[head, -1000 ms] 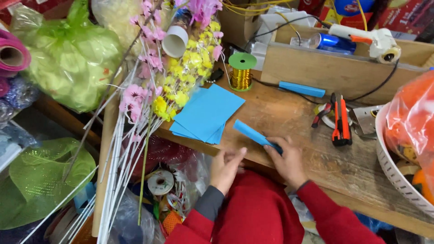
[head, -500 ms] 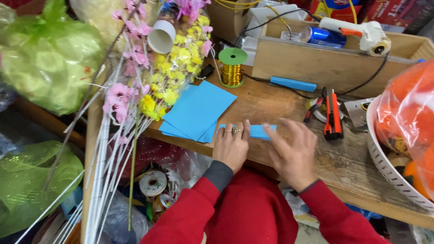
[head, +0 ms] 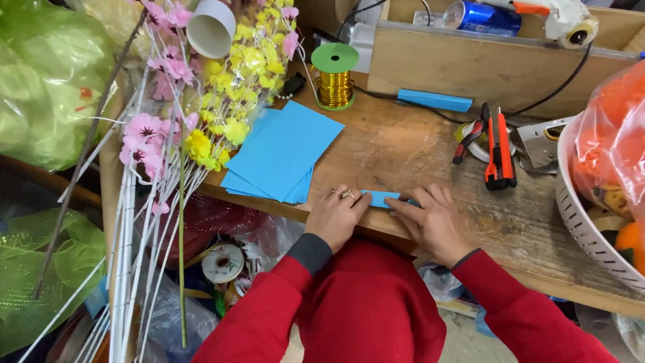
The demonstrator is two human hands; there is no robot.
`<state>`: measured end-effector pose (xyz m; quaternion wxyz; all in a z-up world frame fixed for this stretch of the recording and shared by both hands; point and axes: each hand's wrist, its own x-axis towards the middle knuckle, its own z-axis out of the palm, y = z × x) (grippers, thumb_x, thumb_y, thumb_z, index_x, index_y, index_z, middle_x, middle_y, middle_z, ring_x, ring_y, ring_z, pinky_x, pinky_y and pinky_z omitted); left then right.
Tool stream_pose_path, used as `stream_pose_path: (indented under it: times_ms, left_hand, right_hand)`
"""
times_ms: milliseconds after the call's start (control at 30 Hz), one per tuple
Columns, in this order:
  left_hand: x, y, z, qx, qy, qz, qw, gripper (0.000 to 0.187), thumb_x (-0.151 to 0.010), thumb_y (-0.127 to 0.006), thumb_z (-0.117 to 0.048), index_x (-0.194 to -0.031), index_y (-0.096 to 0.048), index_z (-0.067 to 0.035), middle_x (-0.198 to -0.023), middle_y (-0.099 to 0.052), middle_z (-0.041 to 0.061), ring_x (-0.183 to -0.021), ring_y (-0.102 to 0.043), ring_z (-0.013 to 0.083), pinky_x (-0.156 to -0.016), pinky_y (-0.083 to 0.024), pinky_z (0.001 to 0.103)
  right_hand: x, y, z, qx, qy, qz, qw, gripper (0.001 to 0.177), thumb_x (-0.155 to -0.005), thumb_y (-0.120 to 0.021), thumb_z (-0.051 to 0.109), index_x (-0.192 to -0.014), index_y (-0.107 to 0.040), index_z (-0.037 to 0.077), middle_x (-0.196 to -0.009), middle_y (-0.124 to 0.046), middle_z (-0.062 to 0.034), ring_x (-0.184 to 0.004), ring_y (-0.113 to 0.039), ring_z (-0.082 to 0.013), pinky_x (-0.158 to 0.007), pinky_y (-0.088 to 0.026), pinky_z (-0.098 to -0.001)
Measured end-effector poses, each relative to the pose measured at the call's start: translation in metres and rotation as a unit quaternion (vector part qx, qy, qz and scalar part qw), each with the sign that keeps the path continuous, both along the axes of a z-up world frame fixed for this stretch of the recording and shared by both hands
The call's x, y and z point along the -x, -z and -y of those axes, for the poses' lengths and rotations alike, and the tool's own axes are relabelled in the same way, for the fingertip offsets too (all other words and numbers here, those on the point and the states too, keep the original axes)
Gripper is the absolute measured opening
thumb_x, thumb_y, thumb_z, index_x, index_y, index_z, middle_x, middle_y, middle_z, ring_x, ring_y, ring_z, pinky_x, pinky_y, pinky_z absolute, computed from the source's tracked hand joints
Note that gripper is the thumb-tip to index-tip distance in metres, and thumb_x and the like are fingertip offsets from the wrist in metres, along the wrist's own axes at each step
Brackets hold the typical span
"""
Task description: Folding rectangular blue paper sheets into smaller strips at a workbench
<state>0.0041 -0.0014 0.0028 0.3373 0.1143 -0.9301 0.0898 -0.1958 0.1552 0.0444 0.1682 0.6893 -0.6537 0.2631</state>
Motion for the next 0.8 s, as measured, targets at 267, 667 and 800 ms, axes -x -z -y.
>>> stream_pose_path:
  times_ms: [267,667,800]
  left_hand:
    - [0.004,0.008,0.014,-0.110,0.001,0.052,0.993,0.024,-0.102,-0.052,-0.016,-0.121,-0.063,-0.022,-0.094,-0.062,0.001,-0.094,-0.062,0.0278,-0.082,-0.052,0.043]
    - [0.016,0.007,0.037,-0.253,-0.004,0.038,0.967,0.018,-0.093,-0.072,-0.043,-0.093,-0.072,-0.025,-0.093,-0.063,-0.002,-0.099,-0.064,0.0284,-0.089,-0.054,0.044]
    - [0.016,0.001,0.035,-0.280,-0.019,0.054,0.958,0.016,-0.092,-0.074,-0.041,-0.094,-0.076,-0.026,-0.095,-0.063,-0.002,-0.102,-0.064,0.0289,-0.092,-0.055,0.045]
  right_hand:
    - [0.016,0.006,0.016,-0.104,-0.025,0.271,0.957,0.017,-0.093,-0.079,0.025,-0.109,-0.084,0.024,-0.096,-0.075,-0.0081,-0.093,-0.071,-0.0335,-0.084,-0.055,-0.0459]
    - [0.019,-0.014,0.029,-0.191,0.054,0.307,0.931,0.018,-0.092,-0.081,0.026,-0.109,-0.083,0.021,-0.099,-0.068,-0.0110,-0.103,-0.070,-0.0337,-0.088,-0.054,-0.0476]
    - [0.018,-0.009,0.030,-0.179,0.061,0.285,0.940,0.018,-0.090,-0.081,0.028,-0.108,-0.083,0.022,-0.099,-0.066,-0.0138,-0.103,-0.069,-0.0380,-0.087,-0.054,-0.0501]
